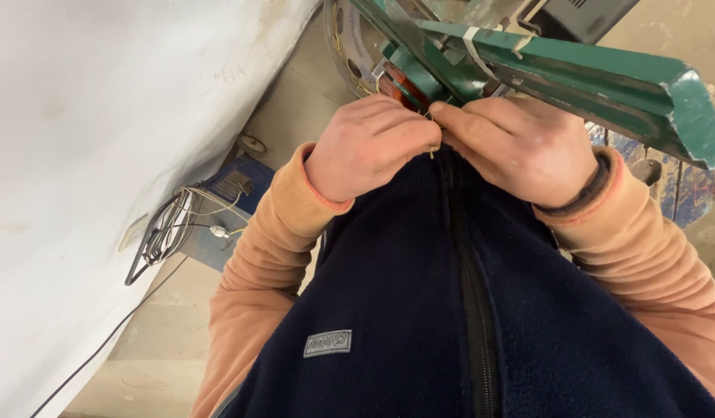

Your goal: Winding and securing yellow wires onto an electromechanical stator component.

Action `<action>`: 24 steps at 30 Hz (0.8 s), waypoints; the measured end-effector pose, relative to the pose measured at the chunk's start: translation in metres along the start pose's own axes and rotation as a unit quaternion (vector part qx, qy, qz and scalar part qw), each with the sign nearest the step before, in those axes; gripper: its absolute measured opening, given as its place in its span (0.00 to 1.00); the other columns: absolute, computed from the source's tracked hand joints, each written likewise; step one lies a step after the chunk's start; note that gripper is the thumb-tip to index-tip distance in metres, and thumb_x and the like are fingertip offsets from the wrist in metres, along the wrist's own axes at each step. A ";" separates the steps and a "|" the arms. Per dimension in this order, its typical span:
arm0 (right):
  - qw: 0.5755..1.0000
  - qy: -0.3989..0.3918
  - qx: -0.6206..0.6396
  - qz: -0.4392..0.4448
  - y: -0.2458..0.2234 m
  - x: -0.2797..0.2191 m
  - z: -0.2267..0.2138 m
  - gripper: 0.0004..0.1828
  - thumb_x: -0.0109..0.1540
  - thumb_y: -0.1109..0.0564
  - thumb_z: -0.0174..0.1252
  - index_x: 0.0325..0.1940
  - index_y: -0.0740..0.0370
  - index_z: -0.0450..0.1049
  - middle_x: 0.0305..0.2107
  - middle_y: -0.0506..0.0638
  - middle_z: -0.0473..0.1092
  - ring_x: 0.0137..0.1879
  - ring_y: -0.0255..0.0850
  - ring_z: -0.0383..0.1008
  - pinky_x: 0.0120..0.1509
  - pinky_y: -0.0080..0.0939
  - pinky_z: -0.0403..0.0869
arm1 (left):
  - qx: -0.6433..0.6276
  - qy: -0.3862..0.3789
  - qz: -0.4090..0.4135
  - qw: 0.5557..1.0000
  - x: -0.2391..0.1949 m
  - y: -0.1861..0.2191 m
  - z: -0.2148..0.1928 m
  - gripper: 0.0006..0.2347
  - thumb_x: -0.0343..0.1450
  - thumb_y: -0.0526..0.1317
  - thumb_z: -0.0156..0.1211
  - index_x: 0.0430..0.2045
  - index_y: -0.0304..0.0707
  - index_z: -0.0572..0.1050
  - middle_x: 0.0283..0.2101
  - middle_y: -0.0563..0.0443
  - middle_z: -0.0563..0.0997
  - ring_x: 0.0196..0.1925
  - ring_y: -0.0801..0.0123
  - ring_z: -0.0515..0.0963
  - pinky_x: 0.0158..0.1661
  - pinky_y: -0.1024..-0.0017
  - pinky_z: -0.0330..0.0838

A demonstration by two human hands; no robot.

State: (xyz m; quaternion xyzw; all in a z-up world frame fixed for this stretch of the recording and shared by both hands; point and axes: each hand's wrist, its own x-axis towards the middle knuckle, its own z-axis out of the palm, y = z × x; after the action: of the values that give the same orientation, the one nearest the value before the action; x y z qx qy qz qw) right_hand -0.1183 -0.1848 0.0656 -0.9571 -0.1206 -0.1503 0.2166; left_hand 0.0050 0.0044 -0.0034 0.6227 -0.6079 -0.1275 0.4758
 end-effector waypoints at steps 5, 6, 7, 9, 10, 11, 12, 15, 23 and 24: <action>0.999 -0.011 0.010 0.030 0.011 -0.034 0.020 0.11 0.63 0.61 0.71 0.49 0.60 0.81 0.38 0.47 0.75 0.39 0.42 0.77 0.46 0.39 0.75 | -0.001 0.005 0.009 1.000 -0.001 -0.002 -0.001 0.07 0.72 0.33 0.68 0.39 0.38 0.76 0.39 0.50 0.81 0.40 0.57 0.81 0.44 0.64 0.76; 0.999 -0.005 0.016 0.039 0.012 -0.036 0.022 0.09 0.66 0.60 0.71 0.49 0.59 0.80 0.39 0.47 0.75 0.40 0.42 0.77 0.47 0.39 0.75 | -0.009 0.009 0.002 1.000 -0.001 -0.001 -0.002 0.07 0.72 0.32 0.68 0.39 0.39 0.76 0.39 0.50 0.81 0.40 0.57 0.81 0.44 0.64 0.76; 0.999 -0.005 0.016 0.039 0.011 -0.035 0.022 0.09 0.66 0.60 0.71 0.49 0.59 0.80 0.39 0.47 0.75 0.40 0.42 0.77 0.47 0.39 0.75 | -0.009 0.010 0.002 1.000 -0.002 0.000 -0.001 0.07 0.72 0.32 0.68 0.39 0.39 0.76 0.39 0.50 0.81 0.40 0.57 0.81 0.44 0.64 0.76; 0.998 -0.009 0.040 0.049 0.010 -0.034 0.023 0.08 0.62 0.60 0.70 0.45 0.59 0.81 0.35 0.47 0.75 0.36 0.43 0.76 0.42 0.40 0.73 | -0.060 0.029 -0.067 0.996 -0.004 0.004 0.000 0.07 0.71 0.32 0.69 0.38 0.40 0.77 0.37 0.51 0.80 0.41 0.56 0.82 0.44 0.64 0.76; 0.998 -0.009 0.040 0.050 0.008 -0.032 0.023 0.08 0.62 0.60 0.70 0.45 0.59 0.81 0.35 0.47 0.75 0.36 0.43 0.76 0.42 0.40 0.73 | -0.061 0.029 -0.067 0.995 -0.006 0.004 0.003 0.07 0.71 0.32 0.69 0.38 0.40 0.77 0.37 0.51 0.80 0.41 0.56 0.82 0.44 0.64 0.76; 0.998 -0.019 0.030 0.056 0.006 -0.030 0.024 0.07 0.62 0.59 0.70 0.43 0.59 0.80 0.33 0.47 0.74 0.35 0.43 0.75 0.41 0.40 0.73 | -0.095 0.047 -0.094 0.990 -0.007 0.004 0.006 0.07 0.71 0.31 0.69 0.38 0.39 0.77 0.37 0.51 0.81 0.40 0.57 0.83 0.43 0.65 0.77; 0.998 -0.027 0.021 0.061 0.005 -0.028 0.025 0.06 0.62 0.59 0.70 0.42 0.59 0.80 0.31 0.47 0.72 0.33 0.43 0.75 0.40 0.41 0.72 | -0.127 0.066 -0.120 0.982 -0.008 0.005 0.009 0.08 0.71 0.30 0.69 0.39 0.39 0.77 0.38 0.51 0.82 0.40 0.59 0.83 0.42 0.66 0.78; 0.995 -0.050 -0.026 0.084 -0.001 -0.021 0.026 0.06 0.64 0.57 0.69 0.43 0.57 0.80 0.29 0.47 0.69 0.32 0.42 0.74 0.37 0.40 0.71 | -0.030 0.100 -0.073 0.992 -0.008 0.004 0.011 0.09 0.68 0.29 0.70 0.38 0.39 0.77 0.40 0.50 0.82 0.43 0.57 0.84 0.45 0.65 0.79; 0.993 -0.026 -0.055 0.106 -0.006 -0.013 0.039 0.06 0.64 0.55 0.70 0.40 0.53 0.79 0.29 0.45 0.68 0.32 0.41 0.73 0.40 0.41 0.71 | 0.163 0.069 0.091 0.980 -0.005 0.005 -0.011 0.08 0.68 0.30 0.67 0.39 0.34 0.76 0.45 0.46 0.79 0.47 0.57 0.82 0.53 0.63 0.81; 0.992 -0.020 -0.067 0.109 -0.005 -0.014 0.042 0.07 0.64 0.55 0.71 0.37 0.53 0.78 0.29 0.45 0.68 0.32 0.42 0.73 0.40 0.41 0.71 | 0.197 0.058 0.115 0.972 -0.005 0.006 -0.013 0.07 0.68 0.29 0.64 0.39 0.33 0.76 0.46 0.45 0.79 0.48 0.57 0.81 0.55 0.63 0.81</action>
State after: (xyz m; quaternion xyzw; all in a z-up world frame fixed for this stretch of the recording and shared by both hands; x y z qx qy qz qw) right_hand -0.1233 -0.1637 0.0267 -0.9797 -0.0094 -0.1141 0.1644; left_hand 0.0095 0.0158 0.0054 0.6363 -0.6600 0.0873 0.3898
